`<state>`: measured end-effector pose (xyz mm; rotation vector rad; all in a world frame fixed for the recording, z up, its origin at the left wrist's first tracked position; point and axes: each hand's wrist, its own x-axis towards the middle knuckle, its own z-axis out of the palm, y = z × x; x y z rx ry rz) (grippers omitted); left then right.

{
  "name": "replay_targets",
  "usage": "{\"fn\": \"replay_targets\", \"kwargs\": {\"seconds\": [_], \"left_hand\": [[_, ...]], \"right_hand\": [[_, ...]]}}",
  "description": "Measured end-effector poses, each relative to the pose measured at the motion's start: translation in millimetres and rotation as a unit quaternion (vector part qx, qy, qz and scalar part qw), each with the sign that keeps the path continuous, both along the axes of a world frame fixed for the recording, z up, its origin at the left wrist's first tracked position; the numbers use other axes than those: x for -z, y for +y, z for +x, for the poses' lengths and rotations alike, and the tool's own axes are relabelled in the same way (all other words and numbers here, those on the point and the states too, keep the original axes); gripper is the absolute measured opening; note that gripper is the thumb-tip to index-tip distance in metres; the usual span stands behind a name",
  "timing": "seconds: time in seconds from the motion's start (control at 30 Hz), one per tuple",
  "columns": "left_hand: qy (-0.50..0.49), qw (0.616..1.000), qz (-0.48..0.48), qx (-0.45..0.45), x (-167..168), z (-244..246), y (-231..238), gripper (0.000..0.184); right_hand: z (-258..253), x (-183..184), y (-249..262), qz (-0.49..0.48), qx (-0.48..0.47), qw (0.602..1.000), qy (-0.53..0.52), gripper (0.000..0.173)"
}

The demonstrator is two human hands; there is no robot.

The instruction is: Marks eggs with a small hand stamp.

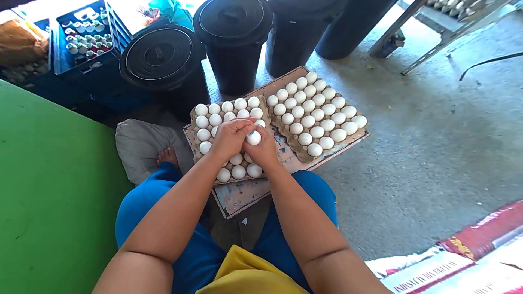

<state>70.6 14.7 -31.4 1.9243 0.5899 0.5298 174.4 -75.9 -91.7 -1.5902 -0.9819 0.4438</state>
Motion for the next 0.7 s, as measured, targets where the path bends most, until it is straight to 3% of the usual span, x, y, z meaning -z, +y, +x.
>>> {"fn": "replay_targets", "kwargs": {"seconds": [0.1,0.27,0.4,0.47,0.6,0.7], "left_hand": [[-0.025,0.986,0.143,0.079,3,0,-7,0.021],[0.037,0.998,-0.035,0.021,-2,-1,8,0.024],[0.024,0.984,0.156,0.086,-2,0,-8,0.021],[0.017,0.982,0.155,0.106,2,-1,-5,0.022],[0.025,0.998,0.059,0.030,-5,-1,6,0.024],[0.003,0.986,0.158,0.056,-5,1,-8,0.021]], "right_hand": [[0,-4,-3,-0.029,0.014,0.999,0.003,0.026],[-2,1,-3,-0.002,0.011,1.000,-0.016,0.032],[-4,-8,-5,-0.049,0.015,0.999,0.014,0.021],[-3,-4,-6,-0.033,0.014,0.999,0.005,0.022],[-3,3,-3,0.020,0.017,0.999,-0.039,0.033],[-5,-3,-6,0.001,0.016,1.000,0.006,0.030]]}}
